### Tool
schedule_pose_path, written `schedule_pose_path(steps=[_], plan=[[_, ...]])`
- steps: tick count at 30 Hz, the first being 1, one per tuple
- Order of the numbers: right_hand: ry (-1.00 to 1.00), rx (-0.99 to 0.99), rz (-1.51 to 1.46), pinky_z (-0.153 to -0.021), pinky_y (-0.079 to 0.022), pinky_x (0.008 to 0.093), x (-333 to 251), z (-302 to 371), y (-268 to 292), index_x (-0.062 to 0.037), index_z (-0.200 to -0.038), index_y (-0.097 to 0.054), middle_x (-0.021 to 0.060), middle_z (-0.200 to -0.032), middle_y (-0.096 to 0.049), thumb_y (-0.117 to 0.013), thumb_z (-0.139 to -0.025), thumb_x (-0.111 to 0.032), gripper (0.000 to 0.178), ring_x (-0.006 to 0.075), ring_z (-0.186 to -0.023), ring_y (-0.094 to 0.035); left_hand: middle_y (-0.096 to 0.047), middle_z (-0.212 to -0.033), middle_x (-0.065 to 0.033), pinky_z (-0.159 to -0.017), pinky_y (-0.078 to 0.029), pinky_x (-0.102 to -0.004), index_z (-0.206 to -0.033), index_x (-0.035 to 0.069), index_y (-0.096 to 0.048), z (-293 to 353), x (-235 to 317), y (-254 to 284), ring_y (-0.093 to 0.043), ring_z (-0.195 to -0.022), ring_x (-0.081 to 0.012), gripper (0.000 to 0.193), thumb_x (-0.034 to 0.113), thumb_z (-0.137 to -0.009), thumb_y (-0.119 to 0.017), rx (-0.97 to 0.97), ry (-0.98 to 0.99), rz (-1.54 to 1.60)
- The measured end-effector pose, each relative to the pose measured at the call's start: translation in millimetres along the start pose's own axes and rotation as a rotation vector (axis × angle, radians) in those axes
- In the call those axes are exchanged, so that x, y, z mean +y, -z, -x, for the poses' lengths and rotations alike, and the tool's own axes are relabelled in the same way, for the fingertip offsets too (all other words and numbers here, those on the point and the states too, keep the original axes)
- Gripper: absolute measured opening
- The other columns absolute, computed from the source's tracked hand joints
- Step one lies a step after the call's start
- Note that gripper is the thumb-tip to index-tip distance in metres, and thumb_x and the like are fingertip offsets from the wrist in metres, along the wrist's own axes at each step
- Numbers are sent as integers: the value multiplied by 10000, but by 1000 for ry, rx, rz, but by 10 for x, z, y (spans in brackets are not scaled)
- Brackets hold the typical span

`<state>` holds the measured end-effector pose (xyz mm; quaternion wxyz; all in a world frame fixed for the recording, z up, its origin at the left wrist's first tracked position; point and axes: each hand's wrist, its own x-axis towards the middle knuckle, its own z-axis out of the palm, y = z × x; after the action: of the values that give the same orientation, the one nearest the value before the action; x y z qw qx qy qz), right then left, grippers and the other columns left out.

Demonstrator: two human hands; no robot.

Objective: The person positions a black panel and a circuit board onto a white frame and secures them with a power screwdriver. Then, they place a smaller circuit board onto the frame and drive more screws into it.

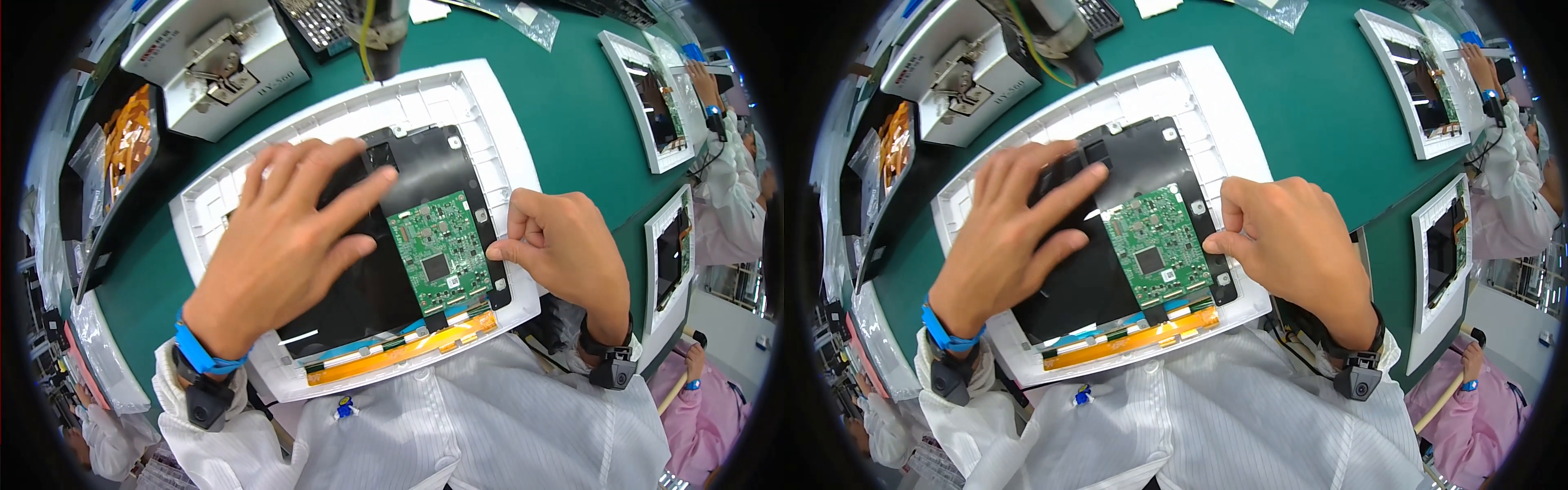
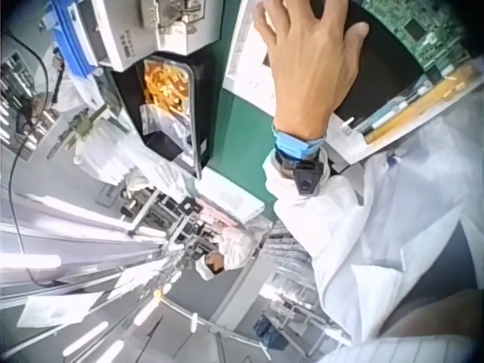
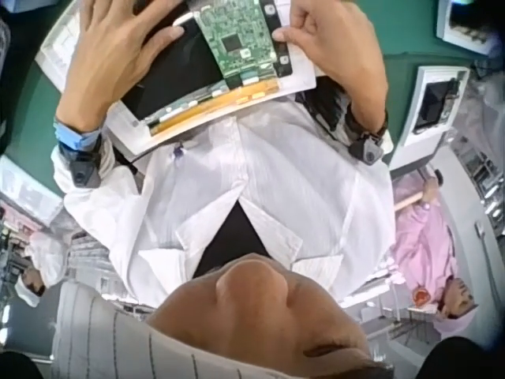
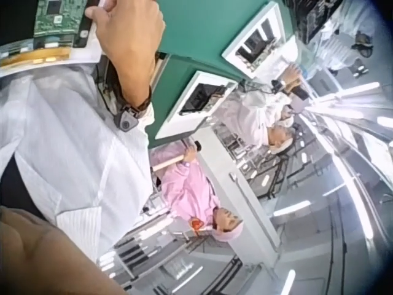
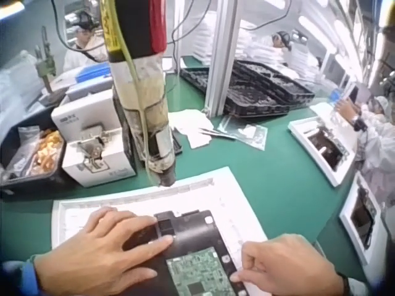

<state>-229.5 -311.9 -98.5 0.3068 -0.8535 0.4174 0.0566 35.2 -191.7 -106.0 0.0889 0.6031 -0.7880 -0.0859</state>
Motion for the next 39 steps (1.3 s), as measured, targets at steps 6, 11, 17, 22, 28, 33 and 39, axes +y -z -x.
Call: schedule_pose_path(steps=[6,11,17,22,28,33,39], plan=[[-98,-67,76,-595,-484,441,-101,-43,107,-53,-752,-606,116,-655,-661,-852,-788,-222,300,332,-661,-671,-481,-1542,-88,-1205,-288,-510,-1385,195,-641,67,100,-58,-417,-1435,-309,535,309,-873,-746,-83,-76,109],[118,111,-4,-558,-440,337,-113,-39,329,-58,-878,-660,46,-681,-600,-874,-771,-156,259,194,-580,-579,-538,-1489,-61,-1189,-307,-495,-1395,177,-624,146,97,-90,-432,-1430,-281,589,269,-834,-779,-27,-61,128],[468,617,-487,-872,-447,264,-195,-381,698,-4,-1382,-516,84,-1227,-598,-931,-743,-212,789,152,-1099,-585,-580,-1433,-61,-1216,-283,-492,-1345,168,-656,89,35,-169,-435,-1439,-264,474,282,-893,-737,4,-135,164],[849,373,-513,-982,-480,322,-494,-1057,614,-10,-1417,-495,109,-1311,-613,-957,-716,-206,862,207,-1247,-600,-624,-1366,-89,-1223,-301,-481,-1285,128,-685,18,-47,-137,-492,-1401,-264,379,297,-947,-681,1,-202,207],[849,-88,-525,-730,-520,264,-711,-1510,704,11,-1349,-523,39,-909,-689,-900,-787,-104,686,140,-829,-662,-640,-1334,-82,-1219,-317,-464,-1295,115,-670,-40,-130,-149,-512,-1384,-257,377,305,-970,-654,12,-214,212],[844,154,-911,-593,-472,210,-900,-1595,717,-2,-1189,-598,-21,-743,-602,-836,-871,-86,406,60,-672,-590,-650,-1302,-69,-1213,-328,-461,-1242,53,-681,-31,-178,-210,-527,-1358,-235,364,304,-982,-638,69,-232,231],[801,292,-866,-607,-446,246,-1013,-1684,870,-23,-1239,-479,4,-754,-542,-732,-972,-215,415,122,-663,-592,-635,-1258,-46,-1214,-329,-484,-1144,40,-722,-29,-193,-182,-454,-1396,-303,298,264,-966,-638,96,-223,274]])
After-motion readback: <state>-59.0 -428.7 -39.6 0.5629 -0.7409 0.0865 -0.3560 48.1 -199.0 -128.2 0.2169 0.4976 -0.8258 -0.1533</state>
